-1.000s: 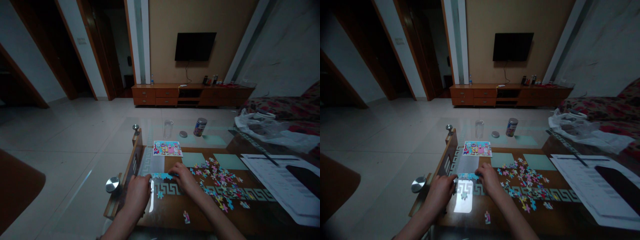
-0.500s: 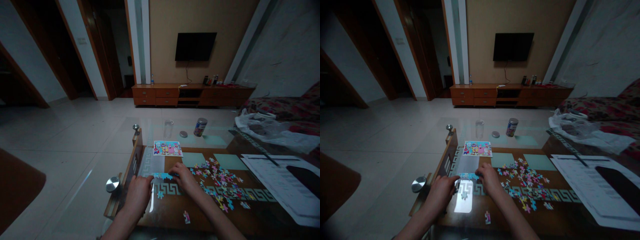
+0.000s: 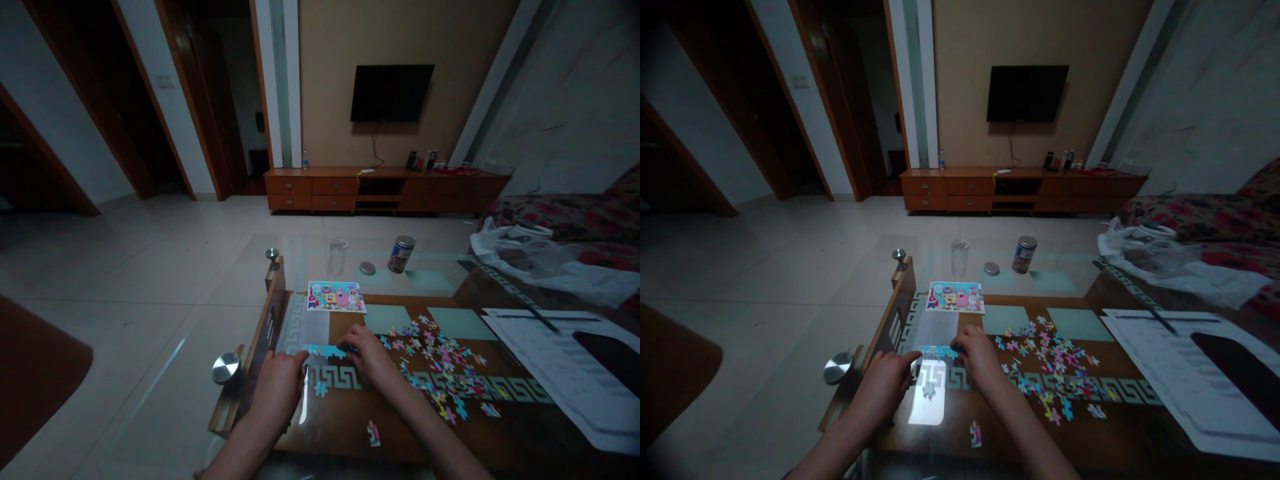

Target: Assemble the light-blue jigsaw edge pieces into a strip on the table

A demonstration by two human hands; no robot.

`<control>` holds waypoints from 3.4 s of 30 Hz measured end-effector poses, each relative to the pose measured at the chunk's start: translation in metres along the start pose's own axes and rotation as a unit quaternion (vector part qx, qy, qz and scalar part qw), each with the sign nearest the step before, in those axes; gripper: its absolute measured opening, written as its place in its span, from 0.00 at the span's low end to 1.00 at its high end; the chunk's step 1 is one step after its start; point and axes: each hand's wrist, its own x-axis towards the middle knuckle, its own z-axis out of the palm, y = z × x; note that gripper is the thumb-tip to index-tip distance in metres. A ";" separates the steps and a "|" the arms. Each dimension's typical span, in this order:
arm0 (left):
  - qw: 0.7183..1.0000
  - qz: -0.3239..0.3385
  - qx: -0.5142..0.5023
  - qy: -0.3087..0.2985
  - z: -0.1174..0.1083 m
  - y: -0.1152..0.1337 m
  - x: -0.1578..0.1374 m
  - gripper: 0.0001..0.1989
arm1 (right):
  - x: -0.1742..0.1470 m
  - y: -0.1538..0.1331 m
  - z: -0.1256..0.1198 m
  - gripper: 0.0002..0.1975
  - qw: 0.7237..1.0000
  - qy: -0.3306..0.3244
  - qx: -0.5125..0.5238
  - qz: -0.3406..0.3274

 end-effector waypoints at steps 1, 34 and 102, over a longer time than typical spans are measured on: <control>1.000 0.000 -0.001 -0.001 0.000 0.000 0.000 0.22 | 0.000 0.001 0.001 0.14 1.000 0.002 0.001 0.000; 0.995 -0.033 -0.087 0.042 0.008 -0.007 0.001 0.20 | -0.001 0.001 -0.008 0.13 1.000 0.017 0.018 0.006; 0.716 -0.127 -0.687 0.006 0.011 -0.005 0.029 0.18 | -0.015 0.020 -0.039 0.06 0.878 0.040 0.418 0.229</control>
